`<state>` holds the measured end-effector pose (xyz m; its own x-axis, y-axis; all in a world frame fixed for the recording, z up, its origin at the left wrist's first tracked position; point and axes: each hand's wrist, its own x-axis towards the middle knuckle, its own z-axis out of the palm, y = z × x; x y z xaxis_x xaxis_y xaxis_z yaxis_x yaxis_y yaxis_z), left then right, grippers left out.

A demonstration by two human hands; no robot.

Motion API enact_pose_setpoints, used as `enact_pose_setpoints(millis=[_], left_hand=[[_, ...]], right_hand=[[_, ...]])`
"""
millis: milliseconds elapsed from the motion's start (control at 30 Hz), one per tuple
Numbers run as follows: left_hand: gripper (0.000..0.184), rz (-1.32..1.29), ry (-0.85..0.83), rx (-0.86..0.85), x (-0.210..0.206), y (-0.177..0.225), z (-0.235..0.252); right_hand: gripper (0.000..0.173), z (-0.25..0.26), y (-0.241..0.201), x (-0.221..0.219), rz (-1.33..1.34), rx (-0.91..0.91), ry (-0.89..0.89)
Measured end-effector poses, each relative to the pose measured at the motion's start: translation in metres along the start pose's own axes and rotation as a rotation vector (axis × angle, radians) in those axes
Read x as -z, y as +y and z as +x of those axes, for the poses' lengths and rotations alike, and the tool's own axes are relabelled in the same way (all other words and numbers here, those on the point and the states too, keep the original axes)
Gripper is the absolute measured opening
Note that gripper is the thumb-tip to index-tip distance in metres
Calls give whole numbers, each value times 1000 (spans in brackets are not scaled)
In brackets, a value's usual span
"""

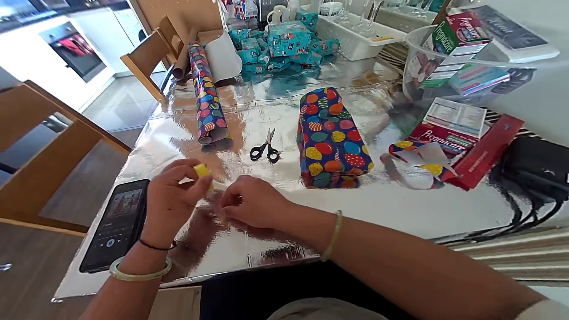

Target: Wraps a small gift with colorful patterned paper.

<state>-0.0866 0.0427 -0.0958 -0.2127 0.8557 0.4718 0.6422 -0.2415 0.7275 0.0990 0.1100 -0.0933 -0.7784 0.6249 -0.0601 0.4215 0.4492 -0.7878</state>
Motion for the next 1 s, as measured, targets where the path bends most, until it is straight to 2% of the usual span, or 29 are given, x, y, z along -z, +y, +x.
enact_pose_setpoints(millis=[133, 233, 267, 367, 533, 600, 667, 700, 800, 833, 900, 1000], left_hand=[[18, -325, 137, 93, 6, -5, -9], [14, -520, 162, 80, 0, 10, -18], [12, -561, 162, 57, -4, 16, -21], [17, -635, 172, -20, -15, 32, -29], [25, -663, 246, -128, -35, 51, -44], [35, -620, 241, -159, -40, 57, -51], [47, -461, 154, -179, -39, 58, -59], [46, -371, 95, -197, -37, 58, -63], [23, -112, -27, -271, -35, 59, -72], [22, -55, -56, -282, -37, 61, -75], [32, -13, -122, -278, -42, 67, -78], [43, 11, -165, -240, -47, 71, -77]], right_hand=[[20, 4, 0, -1, 238, -8, -21], [41, -8, -1, 2, 525, -12, -139], [43, -16, -3, 4, 604, -9, -175], [33, -40, -12, 6, 815, -16, -165], [10, -70, -4, 0, 943, -8, 85], [9, -82, 2, 1, 892, -3, 149], [11, -96, 8, 7, 770, 23, 183], [13, -103, 12, 11, 658, 46, 213], [16, -125, 21, 23, 229, 156, 365], [17, -132, 21, 27, 87, 200, 421], [19, -142, 21, 33, -150, 280, 516], [19, -156, 16, 44, -336, 319, 635]])
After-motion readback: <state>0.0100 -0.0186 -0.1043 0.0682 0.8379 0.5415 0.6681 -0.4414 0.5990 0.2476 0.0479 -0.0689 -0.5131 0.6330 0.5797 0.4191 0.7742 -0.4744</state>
